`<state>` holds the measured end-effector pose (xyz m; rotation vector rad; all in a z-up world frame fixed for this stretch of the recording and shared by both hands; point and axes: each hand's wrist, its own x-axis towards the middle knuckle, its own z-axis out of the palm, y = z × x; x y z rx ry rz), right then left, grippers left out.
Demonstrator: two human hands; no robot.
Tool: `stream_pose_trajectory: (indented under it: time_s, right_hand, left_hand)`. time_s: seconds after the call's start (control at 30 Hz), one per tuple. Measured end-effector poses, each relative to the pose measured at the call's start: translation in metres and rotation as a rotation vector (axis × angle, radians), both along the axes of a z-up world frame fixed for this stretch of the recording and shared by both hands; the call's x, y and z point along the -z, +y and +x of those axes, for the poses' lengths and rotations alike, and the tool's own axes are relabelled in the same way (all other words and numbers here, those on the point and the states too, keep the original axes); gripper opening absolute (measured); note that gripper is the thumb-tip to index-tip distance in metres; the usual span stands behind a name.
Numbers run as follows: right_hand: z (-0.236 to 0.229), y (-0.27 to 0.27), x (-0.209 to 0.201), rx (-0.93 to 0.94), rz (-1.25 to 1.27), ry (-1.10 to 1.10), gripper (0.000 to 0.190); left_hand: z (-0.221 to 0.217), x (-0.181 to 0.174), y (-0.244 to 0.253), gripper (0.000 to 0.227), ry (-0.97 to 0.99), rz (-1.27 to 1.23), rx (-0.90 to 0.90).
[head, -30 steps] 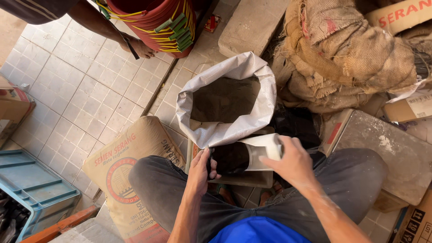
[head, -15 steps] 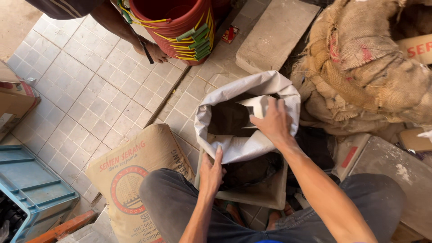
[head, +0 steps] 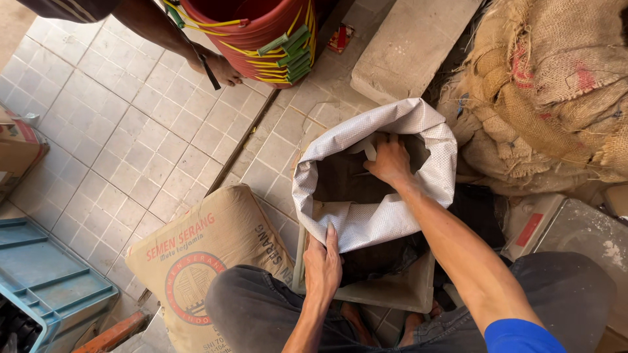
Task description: The person uses a plastic measuring scoop to transfer grey cement powder from a large white sack into smaller black plastic bags by hand.
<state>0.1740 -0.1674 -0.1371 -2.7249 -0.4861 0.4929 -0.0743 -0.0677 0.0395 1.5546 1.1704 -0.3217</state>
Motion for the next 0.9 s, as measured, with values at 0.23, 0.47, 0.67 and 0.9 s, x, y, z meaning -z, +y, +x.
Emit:
stream_pose_trajectory:
  time_s: [0.23, 0.47, 0.67, 0.9]
  right_hand:
    - [0.019, 0.000, -0.004, -0.091, 0.015, 0.148, 0.070]
    - [0.015, 0.007, -0.013, -0.171, -0.019, 0.275, 0.067]
    - [0.004, 0.021, -0.011, -0.229, 0.027, 0.331, 0.077]
    - [0.001, 0.013, -0.018, -0.175, 0.138, 0.457, 0.046]
  left_hand:
    - [0.002, -0.002, 0.003, 0.053, 0.026, -0.017, -0.004]
    - [0.003, -0.003, 0.002, 0.053, 0.012, 0.007, 0.006]
    - [0.001, 0.003, 0.001, 0.048, 0.031, 0.013, -0.009]
    - [-0.002, 0.006, -0.001, 0.053, -0.010, 0.056, 0.022]
